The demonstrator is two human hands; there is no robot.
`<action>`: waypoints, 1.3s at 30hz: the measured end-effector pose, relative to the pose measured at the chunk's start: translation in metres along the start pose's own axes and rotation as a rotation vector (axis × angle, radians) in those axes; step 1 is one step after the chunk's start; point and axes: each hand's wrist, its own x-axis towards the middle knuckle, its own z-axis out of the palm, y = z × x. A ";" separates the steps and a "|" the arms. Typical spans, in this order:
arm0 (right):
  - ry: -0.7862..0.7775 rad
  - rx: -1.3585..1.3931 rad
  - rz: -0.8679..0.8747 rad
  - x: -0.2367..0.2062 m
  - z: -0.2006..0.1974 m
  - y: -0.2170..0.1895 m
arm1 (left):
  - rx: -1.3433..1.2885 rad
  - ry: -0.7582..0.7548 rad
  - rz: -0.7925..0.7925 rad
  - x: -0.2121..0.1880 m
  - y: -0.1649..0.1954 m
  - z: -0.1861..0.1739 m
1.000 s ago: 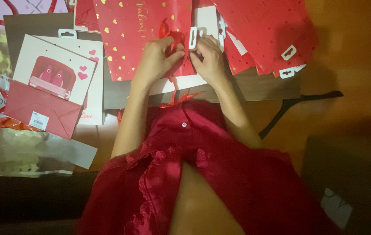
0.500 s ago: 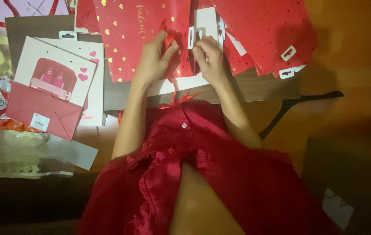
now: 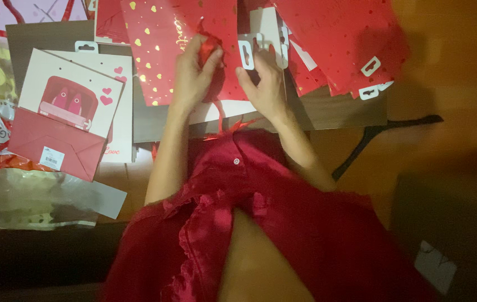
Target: The person ties red ribbons around red Valentine's Day envelopes and gift boxes on a table. The person repeatedly picks up envelopes and boxes, wraps ribbons around them, and ties knots or bows by hand.
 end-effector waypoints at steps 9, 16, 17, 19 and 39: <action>0.209 0.056 -0.230 -0.001 -0.013 0.006 | -0.058 0.204 0.030 0.003 -0.011 -0.012; 0.392 -0.030 -0.292 -0.014 -0.026 0.020 | -0.078 0.262 0.131 0.000 -0.007 -0.009; 0.424 0.013 -0.269 -0.013 -0.027 0.024 | -0.088 0.270 0.121 0.000 -0.006 -0.009; 0.445 0.119 -0.207 -0.016 -0.028 0.030 | -0.187 0.282 0.140 0.000 -0.006 -0.007; 0.583 0.472 0.012 -0.027 -0.041 0.052 | -0.206 0.260 0.077 -0.007 0.000 0.014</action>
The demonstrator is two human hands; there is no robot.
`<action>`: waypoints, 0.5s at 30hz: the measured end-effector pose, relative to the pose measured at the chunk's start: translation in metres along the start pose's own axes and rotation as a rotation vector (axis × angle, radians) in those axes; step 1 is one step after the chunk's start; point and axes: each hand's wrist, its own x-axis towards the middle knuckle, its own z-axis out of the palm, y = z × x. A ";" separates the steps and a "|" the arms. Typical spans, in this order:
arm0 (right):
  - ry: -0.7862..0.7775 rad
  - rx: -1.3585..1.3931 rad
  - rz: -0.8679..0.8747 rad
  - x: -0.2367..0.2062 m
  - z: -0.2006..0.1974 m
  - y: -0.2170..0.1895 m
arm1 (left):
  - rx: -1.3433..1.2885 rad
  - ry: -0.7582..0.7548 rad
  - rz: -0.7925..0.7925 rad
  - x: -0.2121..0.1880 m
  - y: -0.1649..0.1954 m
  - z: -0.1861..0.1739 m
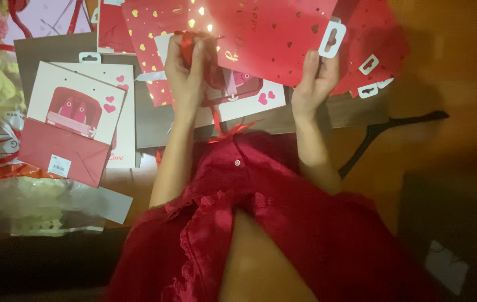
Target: The person ties red ribbons around red Valentine's Day envelopes and gift boxes on a table. The person repeatedly picks up envelopes and boxes, wraps ribbons around them, and ties knots or bows by hand.
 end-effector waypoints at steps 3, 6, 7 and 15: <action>-0.007 -0.042 0.000 -0.005 0.000 -0.007 | -0.046 -0.031 0.056 0.000 0.005 0.010; 0.011 -0.090 0.114 -0.011 -0.001 -0.015 | 0.009 -0.063 0.078 0.002 0.014 0.027; 0.001 -0.144 0.095 -0.013 -0.002 -0.018 | 0.038 -0.084 0.060 0.002 0.018 0.033; 0.010 -0.176 -0.016 -0.017 -0.016 -0.039 | 0.069 -0.231 0.071 -0.005 0.050 0.081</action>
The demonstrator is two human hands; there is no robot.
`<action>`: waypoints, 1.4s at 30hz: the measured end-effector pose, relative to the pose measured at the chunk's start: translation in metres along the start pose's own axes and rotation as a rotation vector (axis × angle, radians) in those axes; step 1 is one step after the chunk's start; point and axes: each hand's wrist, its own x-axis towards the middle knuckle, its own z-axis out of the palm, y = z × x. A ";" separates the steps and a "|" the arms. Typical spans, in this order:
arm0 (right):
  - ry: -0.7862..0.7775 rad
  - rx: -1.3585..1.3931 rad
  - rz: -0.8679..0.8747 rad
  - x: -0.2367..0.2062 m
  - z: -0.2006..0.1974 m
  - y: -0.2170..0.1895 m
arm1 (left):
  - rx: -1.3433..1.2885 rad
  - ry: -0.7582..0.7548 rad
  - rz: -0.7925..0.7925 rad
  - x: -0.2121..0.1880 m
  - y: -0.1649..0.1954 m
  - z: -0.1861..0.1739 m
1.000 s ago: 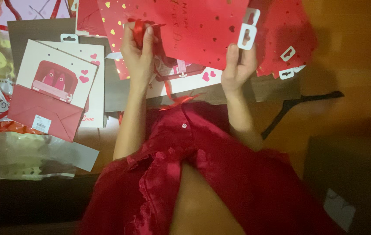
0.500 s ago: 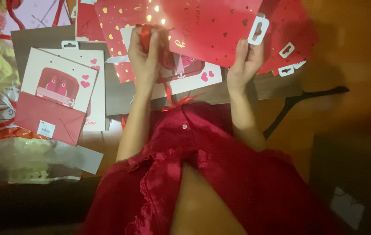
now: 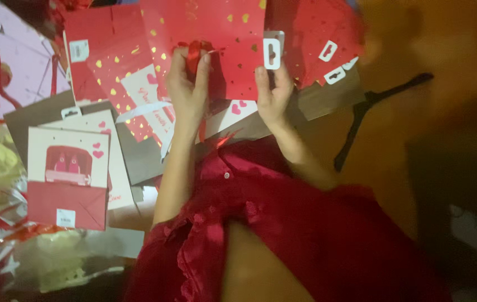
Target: The person ties red ribbons around red Valentine's Day envelopes and gift boxes on a table. The person repeatedly picks up envelopes and boxes, wraps ribbons around them, and ties knots or bows by hand.
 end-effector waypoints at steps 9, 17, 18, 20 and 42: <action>0.054 0.020 0.153 0.000 -0.029 -0.008 | 0.082 -0.072 -0.024 -0.011 0.023 0.037; 0.125 -0.050 0.027 0.001 -0.063 -0.011 | 0.010 -0.143 0.007 -0.006 0.031 0.076; 0.141 -0.061 0.017 0.002 -0.068 -0.009 | 0.017 -0.160 0.015 -0.005 0.032 0.081; 0.173 -0.062 -0.032 -0.001 -0.079 -0.004 | 0.025 -0.196 0.037 -0.003 0.031 0.092; 0.179 -0.430 -0.223 0.025 -0.096 0.004 | 0.151 -0.299 0.092 0.007 0.006 0.132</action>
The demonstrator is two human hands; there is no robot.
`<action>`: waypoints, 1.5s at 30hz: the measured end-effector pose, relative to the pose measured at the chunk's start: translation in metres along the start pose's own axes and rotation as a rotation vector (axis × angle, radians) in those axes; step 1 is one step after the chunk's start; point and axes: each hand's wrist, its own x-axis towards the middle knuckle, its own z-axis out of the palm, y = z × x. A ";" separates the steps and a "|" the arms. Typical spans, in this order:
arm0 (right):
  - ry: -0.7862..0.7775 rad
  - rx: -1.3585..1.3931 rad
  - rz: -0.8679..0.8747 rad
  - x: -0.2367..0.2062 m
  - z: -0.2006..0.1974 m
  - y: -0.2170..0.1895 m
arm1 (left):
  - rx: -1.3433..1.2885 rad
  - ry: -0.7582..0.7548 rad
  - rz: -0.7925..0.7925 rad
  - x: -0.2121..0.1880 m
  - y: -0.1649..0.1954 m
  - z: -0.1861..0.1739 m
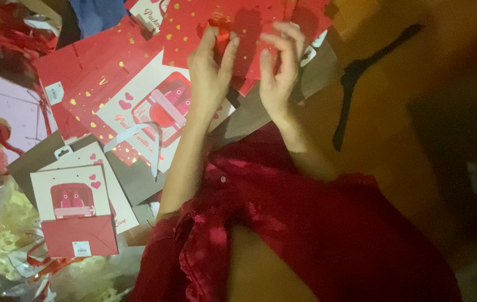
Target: The person ties red ribbons around red Valentine's Day envelopes and gift boxes on a table. The person repeatedly picks up envelopes and boxes, wraps ribbons around them, and ties knots or bows by hand.
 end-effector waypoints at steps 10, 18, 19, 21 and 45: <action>-0.230 0.180 0.112 -0.006 0.040 -0.041 | -0.010 0.079 -0.041 -0.013 -0.022 -0.033; -0.333 0.356 0.220 -0.014 0.087 -0.057 | -0.091 0.195 -0.099 -0.032 -0.037 -0.079; -0.341 0.418 0.223 -0.013 0.093 -0.060 | -0.110 0.219 -0.108 -0.034 -0.037 -0.086; -0.357 0.541 0.230 -0.012 0.105 -0.066 | -0.121 0.267 -0.113 -0.038 -0.037 -0.099; -0.555 0.980 0.525 -0.037 0.174 -0.107 | -0.456 0.344 -0.191 -0.081 -0.067 -0.175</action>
